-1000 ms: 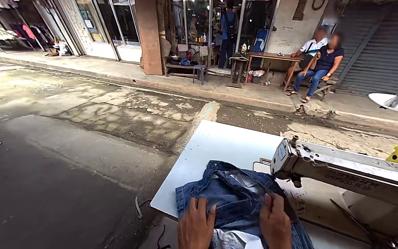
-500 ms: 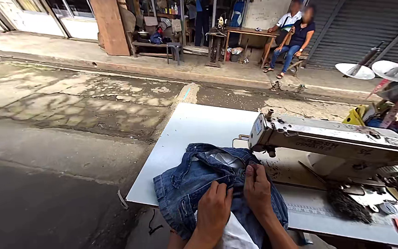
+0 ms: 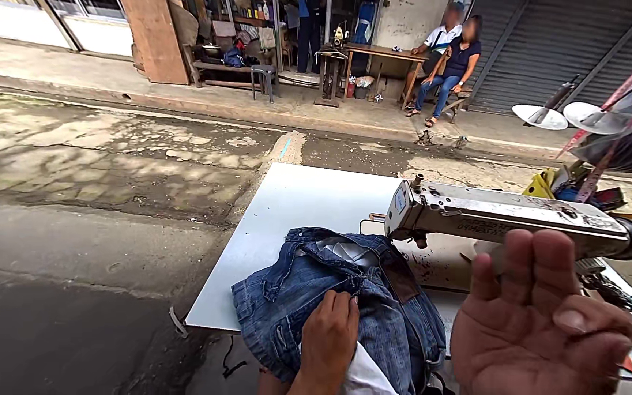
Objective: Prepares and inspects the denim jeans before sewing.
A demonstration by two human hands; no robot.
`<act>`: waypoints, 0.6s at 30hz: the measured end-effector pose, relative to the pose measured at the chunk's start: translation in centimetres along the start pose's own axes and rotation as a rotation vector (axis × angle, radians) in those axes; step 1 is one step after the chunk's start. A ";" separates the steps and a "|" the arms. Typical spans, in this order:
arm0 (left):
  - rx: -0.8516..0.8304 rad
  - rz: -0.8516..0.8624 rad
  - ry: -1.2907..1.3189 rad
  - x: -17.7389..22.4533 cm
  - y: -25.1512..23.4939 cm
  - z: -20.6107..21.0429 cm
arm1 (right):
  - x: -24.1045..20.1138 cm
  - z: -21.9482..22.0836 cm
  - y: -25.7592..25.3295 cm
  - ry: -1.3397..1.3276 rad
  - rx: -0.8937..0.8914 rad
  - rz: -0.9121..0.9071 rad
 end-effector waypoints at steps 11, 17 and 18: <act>0.092 0.074 0.148 -0.4 -3.2 -4.2 | 6.0 -3.6 -0.1 -0.288 0.289 0.315; 0.175 0.305 0.209 3.6 -7.7 -5.8 | 7.6 -4.8 0.3 -0.536 0.434 0.385; 0.179 0.337 0.194 4.3 -8.2 -5.8 | 7.6 -4.8 0.4 -0.574 0.427 0.392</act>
Point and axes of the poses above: each hand's wrist, its own y-axis away from the middle knuckle, its own z-axis out of the palm, x = y × z, the point moved 7 cm from there along -y, towards the middle knuckle, and after that the axes turned 12 degrees about z, right-handed, at the moved point
